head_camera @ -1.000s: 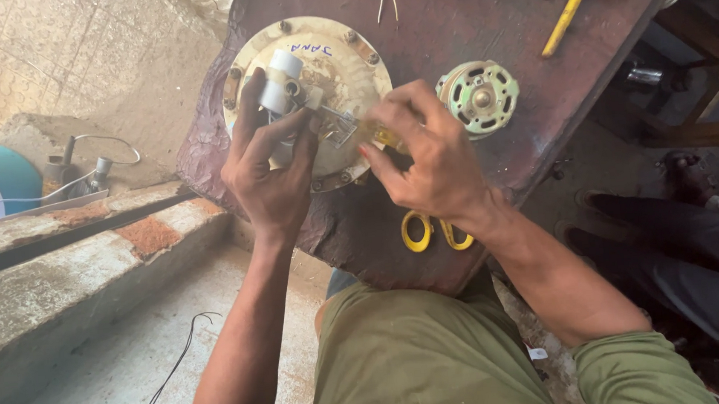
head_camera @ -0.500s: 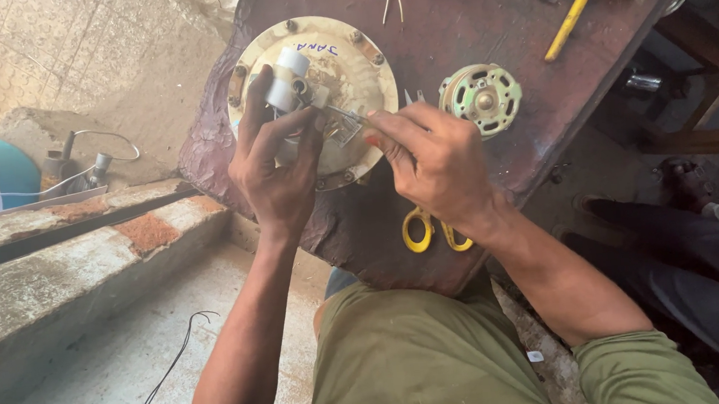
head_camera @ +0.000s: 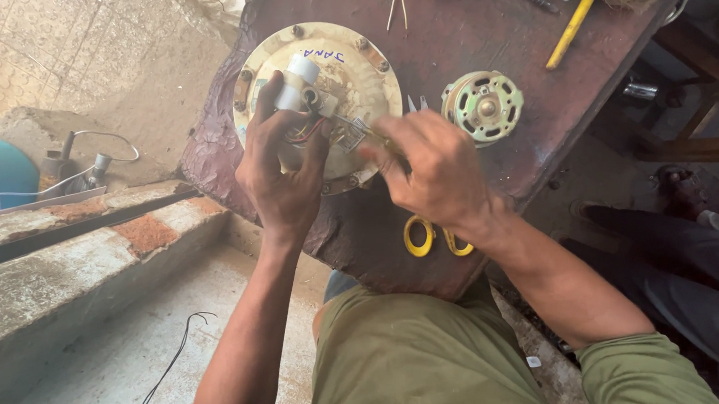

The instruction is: The person uses a hammer and metal tool to tap a motor stator, then moves to a ceiling fan base to cut and strip wires, and uses a screwdriver to adjust connections. The person handles the stator, fan base, wires, and tools throughout the sequence.

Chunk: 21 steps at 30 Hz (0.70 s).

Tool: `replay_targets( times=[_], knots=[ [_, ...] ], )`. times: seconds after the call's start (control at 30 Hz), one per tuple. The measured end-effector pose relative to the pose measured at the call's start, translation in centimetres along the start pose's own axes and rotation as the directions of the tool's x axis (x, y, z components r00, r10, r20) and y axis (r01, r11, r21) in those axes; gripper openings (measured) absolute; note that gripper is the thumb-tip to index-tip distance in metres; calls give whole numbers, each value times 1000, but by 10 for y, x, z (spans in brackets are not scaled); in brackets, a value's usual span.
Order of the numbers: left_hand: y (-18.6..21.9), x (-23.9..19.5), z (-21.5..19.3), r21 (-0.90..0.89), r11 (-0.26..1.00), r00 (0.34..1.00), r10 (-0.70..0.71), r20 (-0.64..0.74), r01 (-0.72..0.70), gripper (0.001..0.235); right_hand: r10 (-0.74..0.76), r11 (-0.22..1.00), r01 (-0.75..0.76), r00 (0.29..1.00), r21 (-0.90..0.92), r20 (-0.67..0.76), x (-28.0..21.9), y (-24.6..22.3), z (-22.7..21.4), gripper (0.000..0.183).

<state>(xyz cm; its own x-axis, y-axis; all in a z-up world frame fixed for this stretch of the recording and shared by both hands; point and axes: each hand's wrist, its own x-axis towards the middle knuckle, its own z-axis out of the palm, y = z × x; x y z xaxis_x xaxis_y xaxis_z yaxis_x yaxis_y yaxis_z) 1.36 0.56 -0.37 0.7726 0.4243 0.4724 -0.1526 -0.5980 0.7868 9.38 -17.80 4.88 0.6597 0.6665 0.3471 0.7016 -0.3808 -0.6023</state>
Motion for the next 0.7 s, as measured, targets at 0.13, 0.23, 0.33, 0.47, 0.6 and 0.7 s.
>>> replay_targets(
  times=[0.13,0.23,0.33,0.47,0.6,0.7],
  knots=[
    [-1,0,-3,-143,987,997,-80,-8,78,36,-82,996,84,995,34,-48,0,-1,-6,25],
    [1,0,-2,-118,991,998,-65,-12,63,34,-130,991,128,988,-22,-87,-3,0,-10,24],
    [2,1,-3,-71,997,999,-30,-12,29,30,-69,997,67,997,-40,-38,-3,0,-6,22],
    [3,3,-6,-94,995,999,-34,1,34,27,36,993,-37,999,116,9,3,2,4,13],
    [3,1,-12,-184,981,998,-47,30,52,30,100,963,-127,987,237,123,2,11,-4,18],
    [5,-1,-23,-8,997,998,70,-7,-70,24,239,915,-286,952,283,190,-2,11,-13,18]
  ],
)
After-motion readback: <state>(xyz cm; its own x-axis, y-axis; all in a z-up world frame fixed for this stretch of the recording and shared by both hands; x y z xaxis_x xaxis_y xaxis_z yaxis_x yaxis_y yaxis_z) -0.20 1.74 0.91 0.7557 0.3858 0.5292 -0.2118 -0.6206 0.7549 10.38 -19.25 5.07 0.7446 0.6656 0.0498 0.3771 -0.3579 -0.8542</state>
